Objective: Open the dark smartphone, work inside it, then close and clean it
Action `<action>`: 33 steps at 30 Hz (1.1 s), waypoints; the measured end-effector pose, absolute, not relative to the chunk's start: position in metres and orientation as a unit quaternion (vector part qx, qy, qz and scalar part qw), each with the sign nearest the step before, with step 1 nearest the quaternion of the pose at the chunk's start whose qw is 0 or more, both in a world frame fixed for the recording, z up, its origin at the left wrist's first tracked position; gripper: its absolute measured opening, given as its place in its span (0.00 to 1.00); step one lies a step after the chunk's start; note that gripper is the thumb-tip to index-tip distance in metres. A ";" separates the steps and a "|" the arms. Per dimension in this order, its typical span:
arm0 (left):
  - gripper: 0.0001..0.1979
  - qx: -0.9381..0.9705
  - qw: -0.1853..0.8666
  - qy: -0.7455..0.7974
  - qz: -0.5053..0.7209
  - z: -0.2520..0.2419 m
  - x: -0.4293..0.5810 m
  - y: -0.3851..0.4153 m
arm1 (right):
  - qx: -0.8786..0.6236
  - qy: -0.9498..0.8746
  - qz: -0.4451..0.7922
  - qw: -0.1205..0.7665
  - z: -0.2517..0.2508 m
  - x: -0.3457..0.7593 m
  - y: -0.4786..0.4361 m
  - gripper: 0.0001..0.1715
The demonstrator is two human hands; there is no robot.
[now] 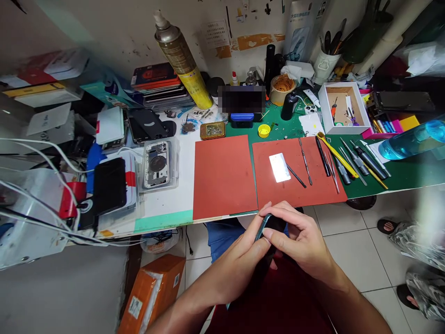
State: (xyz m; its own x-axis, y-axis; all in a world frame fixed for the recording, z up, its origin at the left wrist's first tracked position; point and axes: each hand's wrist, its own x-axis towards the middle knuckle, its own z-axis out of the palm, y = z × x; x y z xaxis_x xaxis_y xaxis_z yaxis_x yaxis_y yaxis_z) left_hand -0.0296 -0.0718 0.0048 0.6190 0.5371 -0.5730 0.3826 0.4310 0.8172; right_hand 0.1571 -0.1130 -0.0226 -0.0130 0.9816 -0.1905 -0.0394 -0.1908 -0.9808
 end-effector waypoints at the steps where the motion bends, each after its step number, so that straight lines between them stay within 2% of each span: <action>1: 0.35 0.527 0.729 0.433 0.057 0.005 -0.029 -0.072 | -0.532 -0.439 0.561 0.458 -0.022 0.157 -0.113 0.16; 10: 0.36 0.456 0.775 0.429 0.088 0.006 -0.028 -0.072 | -0.531 -0.406 0.580 0.466 -0.015 0.157 -0.112 0.13; 21: 0.39 0.331 0.845 0.413 0.077 0.005 -0.029 -0.072 | -0.527 -0.368 0.621 0.449 -0.016 0.158 -0.115 0.16; 33: 0.38 0.495 0.749 0.434 0.081 -0.006 -0.030 -0.075 | -0.503 -0.354 0.640 0.461 -0.019 0.157 -0.114 0.15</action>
